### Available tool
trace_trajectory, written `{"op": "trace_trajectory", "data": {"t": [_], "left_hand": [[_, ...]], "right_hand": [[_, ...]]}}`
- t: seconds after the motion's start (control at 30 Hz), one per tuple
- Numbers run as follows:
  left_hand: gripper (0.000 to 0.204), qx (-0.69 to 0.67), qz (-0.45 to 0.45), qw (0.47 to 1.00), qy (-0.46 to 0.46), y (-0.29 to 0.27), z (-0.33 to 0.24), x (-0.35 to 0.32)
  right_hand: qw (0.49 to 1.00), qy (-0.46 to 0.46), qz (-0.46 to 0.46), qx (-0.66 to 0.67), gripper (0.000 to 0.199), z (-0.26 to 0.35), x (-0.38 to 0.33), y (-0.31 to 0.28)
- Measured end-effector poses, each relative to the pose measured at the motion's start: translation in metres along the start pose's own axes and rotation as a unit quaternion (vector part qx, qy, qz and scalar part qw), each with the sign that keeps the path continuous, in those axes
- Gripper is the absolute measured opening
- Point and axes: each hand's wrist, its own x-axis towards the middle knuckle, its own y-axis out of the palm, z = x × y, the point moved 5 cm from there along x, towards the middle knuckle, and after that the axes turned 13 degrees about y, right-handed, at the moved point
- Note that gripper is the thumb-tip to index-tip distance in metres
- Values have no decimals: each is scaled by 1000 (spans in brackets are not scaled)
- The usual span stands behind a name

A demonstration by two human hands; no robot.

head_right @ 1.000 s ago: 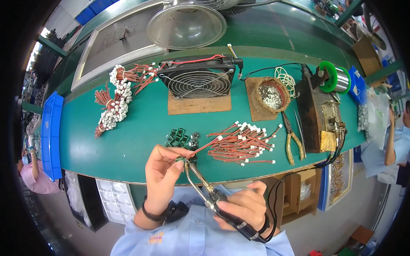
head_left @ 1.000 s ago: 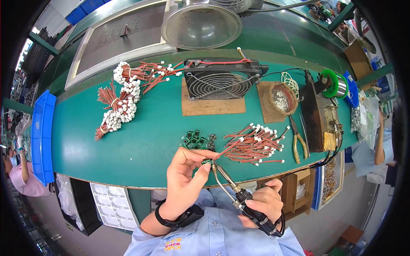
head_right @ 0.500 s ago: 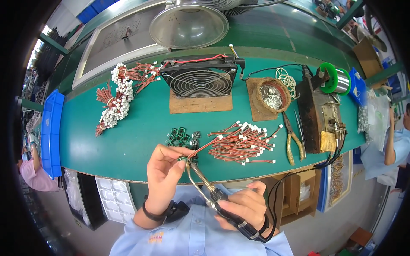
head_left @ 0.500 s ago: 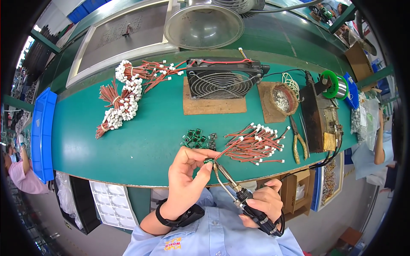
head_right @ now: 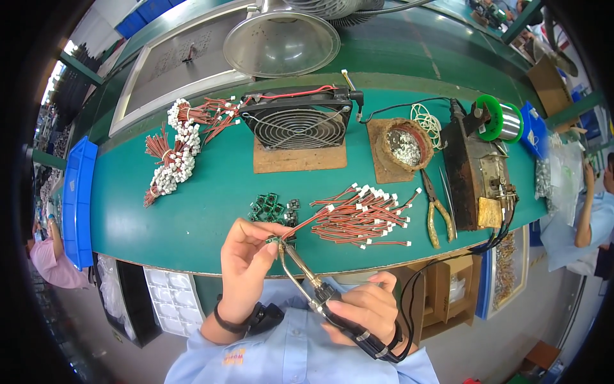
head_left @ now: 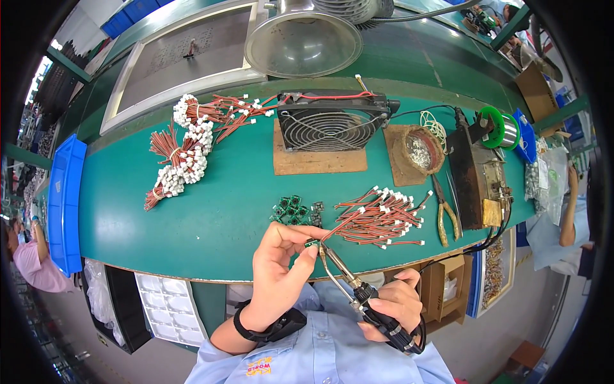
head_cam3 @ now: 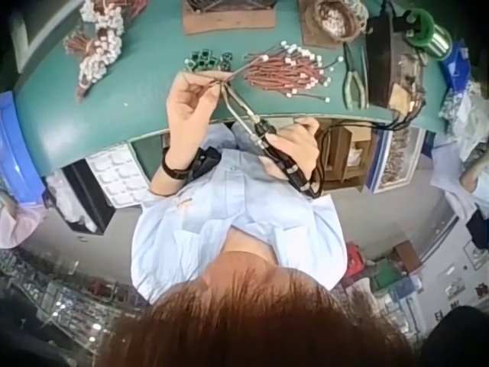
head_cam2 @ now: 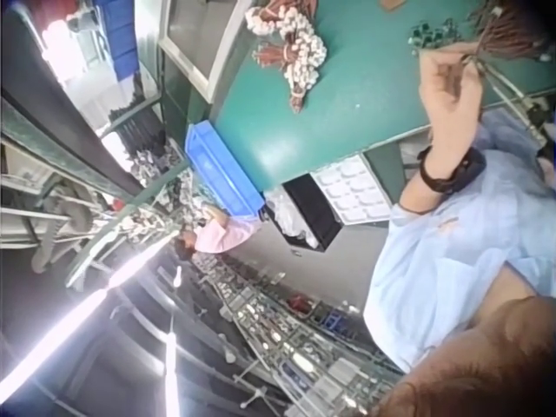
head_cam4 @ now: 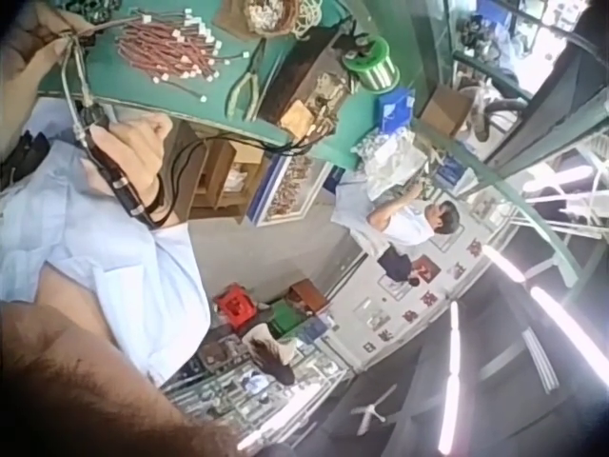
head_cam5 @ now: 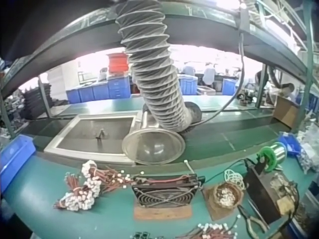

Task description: The person solders wires to circuit boards using a soldering iron and trims the excess with pliers. They repeat this process for multiple units, occasionally moving bundles of wires and components across the workspace.

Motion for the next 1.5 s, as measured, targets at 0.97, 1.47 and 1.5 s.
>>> {"op": "trace_trajectory", "data": {"t": [0.97,1.47,1.5], "left_hand": [[12,-14,4,1000,17,-1,1,1],[10,-155,4,982,-105,-2,-6,-2],[11,-142,-1,985,-97,-4,-5,-2]], "right_hand": [[999,-24,-17,-28,42,-5,-4,-14],[924,222,-270,-157,43,-72,33,-40],[926,243,-242,-157,42,-69,33,-39]]}}
